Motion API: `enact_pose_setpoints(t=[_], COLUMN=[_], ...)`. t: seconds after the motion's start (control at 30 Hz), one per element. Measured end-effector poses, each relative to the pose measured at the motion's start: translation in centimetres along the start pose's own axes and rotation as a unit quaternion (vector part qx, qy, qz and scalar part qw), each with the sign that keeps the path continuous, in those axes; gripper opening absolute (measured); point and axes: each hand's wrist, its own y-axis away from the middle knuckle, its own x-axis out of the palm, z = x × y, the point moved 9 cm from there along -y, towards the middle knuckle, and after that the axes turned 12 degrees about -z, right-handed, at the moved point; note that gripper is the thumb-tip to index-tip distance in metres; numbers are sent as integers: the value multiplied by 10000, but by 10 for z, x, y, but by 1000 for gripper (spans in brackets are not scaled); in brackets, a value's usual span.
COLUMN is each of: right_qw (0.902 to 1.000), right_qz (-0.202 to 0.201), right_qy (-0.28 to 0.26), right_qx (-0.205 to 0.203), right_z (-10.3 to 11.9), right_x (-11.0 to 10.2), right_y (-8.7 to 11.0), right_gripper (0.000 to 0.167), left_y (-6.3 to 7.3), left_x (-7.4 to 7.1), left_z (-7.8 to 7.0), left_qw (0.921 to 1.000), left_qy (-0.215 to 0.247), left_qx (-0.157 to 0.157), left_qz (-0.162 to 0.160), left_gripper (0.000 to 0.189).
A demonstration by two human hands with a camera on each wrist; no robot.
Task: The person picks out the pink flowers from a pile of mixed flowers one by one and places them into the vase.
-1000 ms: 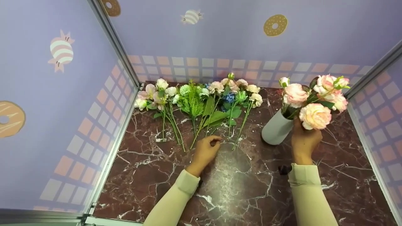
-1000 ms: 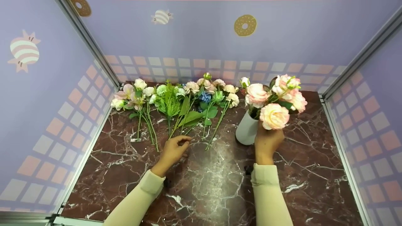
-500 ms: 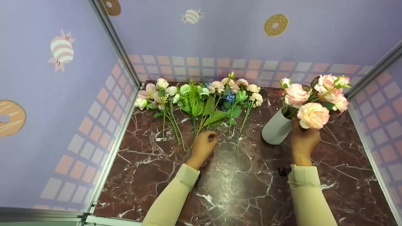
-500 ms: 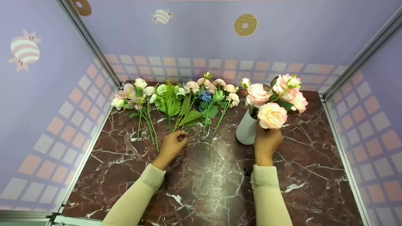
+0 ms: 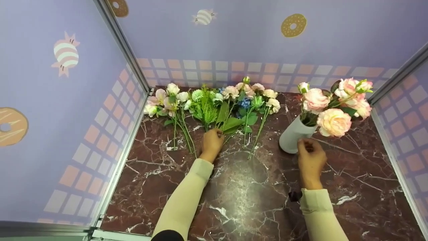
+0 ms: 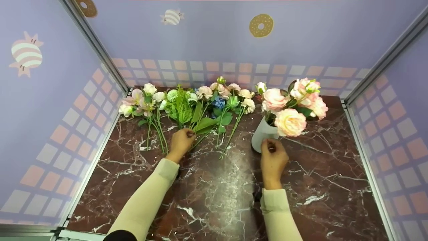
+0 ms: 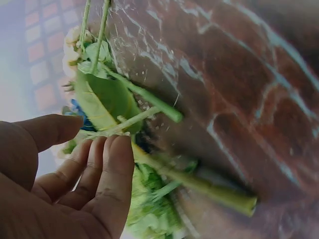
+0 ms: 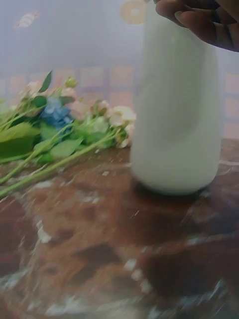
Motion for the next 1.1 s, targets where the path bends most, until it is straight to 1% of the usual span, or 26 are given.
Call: enact_pose_setpoints(t=[0.03,0.07,0.1,0.17,0.23,0.33,0.37,0.43,0.47,0.53,0.6,0.63,0.7,0.77,0.8,0.87,0.9,0.93,0.97,1.1], right_qw=[9999,9998,9995,9989,9982,9973,9969,9961,9957,9946,9935,9927,9909,9888,9878,9860,9851,9841,9833,9800], right_qz=[107,199,286,426,559,725,773,865,908,1005,1112,1185,1337,1483,1550,1650,1697,1744,1786,1939], right_qy=[17,44,89,168,234,122,93,44,38,68,107,118,132,135,136,186,219,259,288,368], right_qx=[51,81,90,65,13,-49,-81,-160,-201,-258,-231,-187,-72,57,110,166,186,197,203,242], right_z=[-1,-2,-3,-3,-1,1,2,4,4,5,3,2,-2,-5,-6,-8,-9,-10,-10,-11], right_x=[3,5,8,11,14,17,18,19,20,21,22,24,27,29,30,31,31,32,32,34], right_y=[4,8,12,18,24,32,35,40,43,47,50,53,57,60,61,63,63,64,65,68], right_gripper=[19,19,18,16,14,10,9,7,6,6,5,6,6,6,6,6,6,7,7,8], left_y=[-3,-7,-10,-13,-15,-14,-12,-8,-5,0,3,5,6,3,2,-3,-4,-7,-8,-14], left_x=[2,8,9,11,12,10,7,1,-4,-15,-23,-27,-29,-23,-22,-13,-11,-6,-4,8], left_z=[1,6,8,7,5,3,0,-4,-8,-17,-22,-24,-24,-20,-20,-15,-14,-10,-9,1], left_qw=[10000,10000,9999,9998,9999,9999,9999,9996,9996,9997,9995,9994,9992,9993,9993,9996,9995,9996,9994,9998], left_qy=[-52,-84,-112,-146,-144,-120,-109,-135,-127,-63,-36,21,23,-38,8,-4,79,59,106,49], left_qx=[-11,8,-10,7,6,-18,-39,-1,-27,-118,-194,-311,-386,-352,-381,-291,-294,-268,-275,-159], left_qz=[62,50,97,97,85,-29,-45,-238,-245,-214,-229,-124,-84,-91,26,42,101,112,167,101], left_gripper=[21,20,21,20,20,20,18,12,9,3,2,4,7,9,9,11,12,13,13,9])
